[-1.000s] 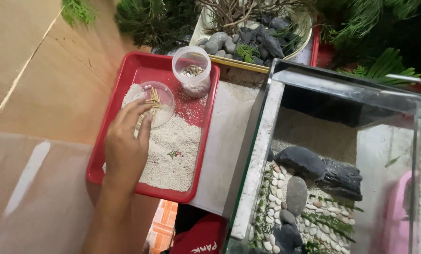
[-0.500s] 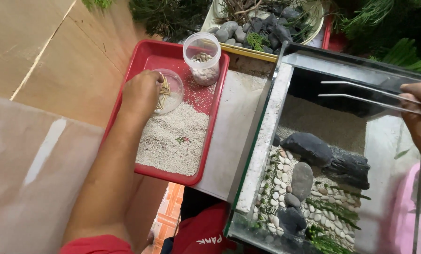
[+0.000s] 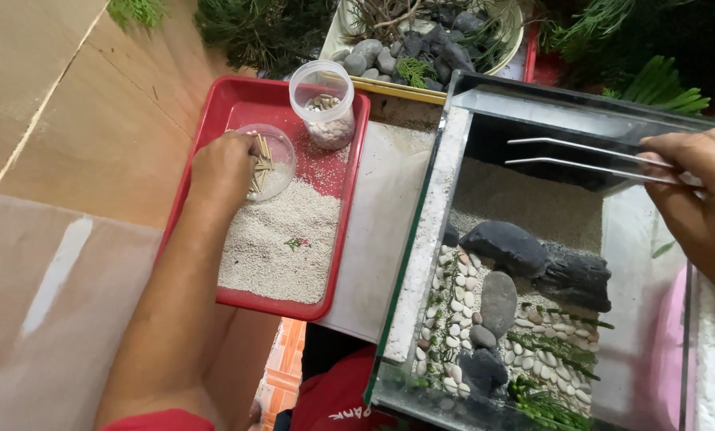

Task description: Assembling a miniature landscape inside a glass container using sand, stones, and artificial plants.

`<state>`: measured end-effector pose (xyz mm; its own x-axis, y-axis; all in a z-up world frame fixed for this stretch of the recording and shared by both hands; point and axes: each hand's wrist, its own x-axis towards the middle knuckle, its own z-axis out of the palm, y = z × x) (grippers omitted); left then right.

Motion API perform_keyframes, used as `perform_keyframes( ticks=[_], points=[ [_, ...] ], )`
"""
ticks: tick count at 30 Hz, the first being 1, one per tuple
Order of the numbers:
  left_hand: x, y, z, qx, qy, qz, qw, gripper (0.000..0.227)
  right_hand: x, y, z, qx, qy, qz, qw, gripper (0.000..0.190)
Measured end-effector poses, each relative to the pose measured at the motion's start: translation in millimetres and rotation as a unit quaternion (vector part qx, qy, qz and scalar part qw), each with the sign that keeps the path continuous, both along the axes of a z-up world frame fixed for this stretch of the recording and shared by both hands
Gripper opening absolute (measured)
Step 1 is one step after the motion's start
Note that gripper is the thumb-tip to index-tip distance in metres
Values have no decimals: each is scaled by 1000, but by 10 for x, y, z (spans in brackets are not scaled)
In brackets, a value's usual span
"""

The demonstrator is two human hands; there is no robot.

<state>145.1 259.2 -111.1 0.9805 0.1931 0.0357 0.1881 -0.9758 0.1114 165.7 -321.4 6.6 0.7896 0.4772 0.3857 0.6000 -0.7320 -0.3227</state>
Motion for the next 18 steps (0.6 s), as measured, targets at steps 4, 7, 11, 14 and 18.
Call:
perform_keyframes(
  ticks=[4,7,11,14,18],
  points=[
    [-35,-11,79,3,4,11,1000,17,-24,25,55,-9,-6,5,1000,23],
    [-83,-106,324,-21,-7,13,1000,14,-25,29,75,-17,-10,6,1000,22],
    [-157,-220,547,0,-55,-3,998,20,-49,-7,58,-10,-30,5,999,18],
    [-236,-304,594,-3,-126,-42,991,22,-36,-66,17,10,-54,27,998,15],
    [-431,-647,840,-20,-213,-142,966,18,-199,-245,17,29,-79,13,996,22]
  ],
)
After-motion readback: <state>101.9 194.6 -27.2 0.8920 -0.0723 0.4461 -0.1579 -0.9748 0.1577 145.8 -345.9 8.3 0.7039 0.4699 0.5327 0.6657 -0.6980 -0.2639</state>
